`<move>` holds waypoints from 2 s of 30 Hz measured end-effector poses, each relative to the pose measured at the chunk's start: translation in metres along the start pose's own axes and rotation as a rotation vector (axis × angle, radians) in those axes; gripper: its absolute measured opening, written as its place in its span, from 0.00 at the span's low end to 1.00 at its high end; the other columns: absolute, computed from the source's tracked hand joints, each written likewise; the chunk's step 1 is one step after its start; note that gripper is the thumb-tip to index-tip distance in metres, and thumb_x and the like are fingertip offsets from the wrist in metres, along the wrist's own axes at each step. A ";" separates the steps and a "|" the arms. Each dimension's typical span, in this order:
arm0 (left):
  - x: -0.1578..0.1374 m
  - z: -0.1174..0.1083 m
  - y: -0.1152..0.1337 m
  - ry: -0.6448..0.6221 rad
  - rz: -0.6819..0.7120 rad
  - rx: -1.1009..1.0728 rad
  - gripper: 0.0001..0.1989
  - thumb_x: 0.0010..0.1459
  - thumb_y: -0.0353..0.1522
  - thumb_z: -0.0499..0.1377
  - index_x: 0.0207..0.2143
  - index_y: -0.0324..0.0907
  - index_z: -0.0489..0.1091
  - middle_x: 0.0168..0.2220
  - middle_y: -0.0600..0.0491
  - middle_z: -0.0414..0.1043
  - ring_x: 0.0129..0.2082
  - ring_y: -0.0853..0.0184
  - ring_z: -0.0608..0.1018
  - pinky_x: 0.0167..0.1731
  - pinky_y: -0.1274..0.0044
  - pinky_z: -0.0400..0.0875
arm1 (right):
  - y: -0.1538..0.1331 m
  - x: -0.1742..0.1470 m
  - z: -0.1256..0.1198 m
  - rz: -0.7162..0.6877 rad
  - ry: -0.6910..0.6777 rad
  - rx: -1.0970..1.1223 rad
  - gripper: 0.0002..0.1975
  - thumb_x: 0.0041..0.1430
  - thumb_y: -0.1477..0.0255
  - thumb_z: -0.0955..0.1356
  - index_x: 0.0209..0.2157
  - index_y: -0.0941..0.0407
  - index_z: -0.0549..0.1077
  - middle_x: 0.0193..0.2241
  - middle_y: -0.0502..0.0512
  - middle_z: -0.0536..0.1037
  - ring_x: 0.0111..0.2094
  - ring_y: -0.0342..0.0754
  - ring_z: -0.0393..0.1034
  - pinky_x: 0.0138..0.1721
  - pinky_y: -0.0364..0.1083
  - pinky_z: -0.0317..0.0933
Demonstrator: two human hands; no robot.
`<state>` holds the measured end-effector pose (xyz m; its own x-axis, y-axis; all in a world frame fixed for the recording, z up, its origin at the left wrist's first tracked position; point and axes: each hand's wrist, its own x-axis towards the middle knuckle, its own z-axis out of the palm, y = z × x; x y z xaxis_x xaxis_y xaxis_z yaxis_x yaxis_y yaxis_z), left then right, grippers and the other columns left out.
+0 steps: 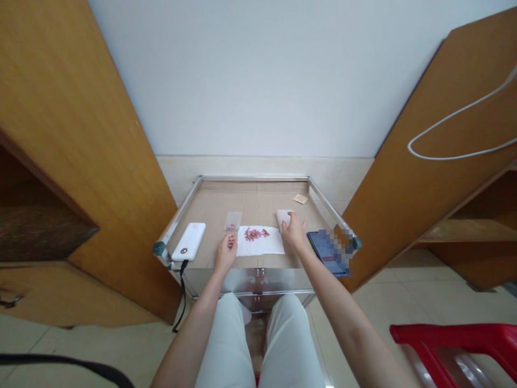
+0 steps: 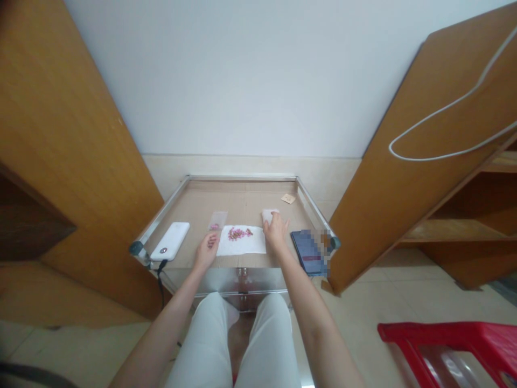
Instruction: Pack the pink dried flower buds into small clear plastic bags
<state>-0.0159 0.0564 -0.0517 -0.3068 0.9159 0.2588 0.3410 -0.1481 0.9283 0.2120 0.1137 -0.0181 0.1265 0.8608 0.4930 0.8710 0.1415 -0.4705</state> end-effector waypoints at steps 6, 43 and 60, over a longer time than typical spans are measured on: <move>0.000 -0.001 -0.001 -0.007 0.001 0.003 0.09 0.45 0.30 0.53 0.32 0.40 0.66 0.27 0.52 0.69 0.28 0.68 0.73 0.32 0.74 0.68 | 0.005 0.004 0.001 0.012 -0.049 -0.043 0.12 0.49 0.71 0.61 0.37 0.60 0.64 0.37 0.63 0.70 0.41 0.54 0.62 0.47 0.54 0.49; 0.004 0.000 -0.007 0.026 -0.030 -0.084 0.10 0.47 0.31 0.53 0.35 0.38 0.66 0.29 0.50 0.68 0.30 0.69 0.72 0.33 0.76 0.67 | -0.046 0.012 -0.038 0.431 0.508 0.891 0.14 0.50 0.61 0.60 0.31 0.58 0.61 0.27 0.54 0.69 0.28 0.43 0.66 0.31 0.43 0.60; 0.006 0.007 0.003 -0.027 -0.077 -0.303 0.10 0.46 0.33 0.55 0.33 0.38 0.65 0.28 0.51 0.70 0.30 0.69 0.72 0.33 0.77 0.65 | -0.045 -0.005 -0.028 0.418 0.380 1.062 0.16 0.44 0.59 0.63 0.28 0.58 0.60 0.21 0.49 0.68 0.23 0.42 0.65 0.28 0.42 0.59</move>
<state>-0.0104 0.0645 -0.0488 -0.2961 0.9378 0.1815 0.0362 -0.1788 0.9832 0.1853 0.0897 0.0214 0.5930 0.7625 0.2589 -0.0741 0.3718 -0.9254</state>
